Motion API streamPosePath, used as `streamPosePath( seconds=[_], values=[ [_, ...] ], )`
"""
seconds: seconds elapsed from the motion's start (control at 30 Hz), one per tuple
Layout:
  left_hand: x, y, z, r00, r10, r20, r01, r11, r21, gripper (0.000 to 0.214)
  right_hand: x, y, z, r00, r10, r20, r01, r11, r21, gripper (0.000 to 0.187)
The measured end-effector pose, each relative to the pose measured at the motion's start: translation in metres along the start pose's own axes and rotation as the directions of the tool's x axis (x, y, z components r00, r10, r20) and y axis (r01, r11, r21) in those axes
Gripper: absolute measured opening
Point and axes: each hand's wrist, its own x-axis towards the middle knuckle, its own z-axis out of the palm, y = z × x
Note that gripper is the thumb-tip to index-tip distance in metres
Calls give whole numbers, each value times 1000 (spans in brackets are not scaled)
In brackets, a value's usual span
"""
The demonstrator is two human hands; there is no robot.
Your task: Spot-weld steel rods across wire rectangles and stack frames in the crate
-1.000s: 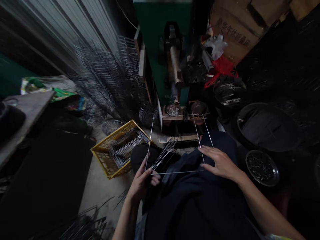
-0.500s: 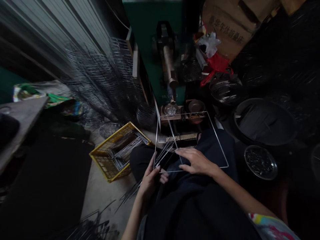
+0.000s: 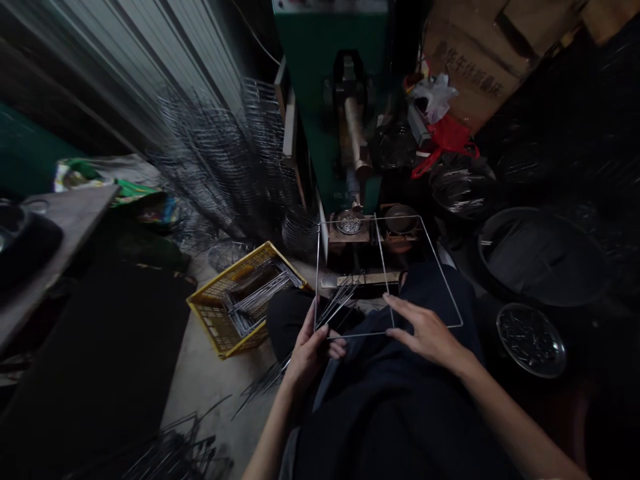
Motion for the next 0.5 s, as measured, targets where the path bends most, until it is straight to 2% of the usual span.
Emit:
streamPosePath(
  seconds=[0.2, 0.5],
  values=[
    [-11, 8, 10, 999, 42, -18, -42, 999, 20, 88, 5, -7, 6, 997, -30, 72, 27, 998, 50, 70],
    [-27, 5, 17, 996, 57, -67, -58, 998, -20, 94, 0, -9, 1, 994, -68, 86, 64, 997, 53, 73]
  ],
)
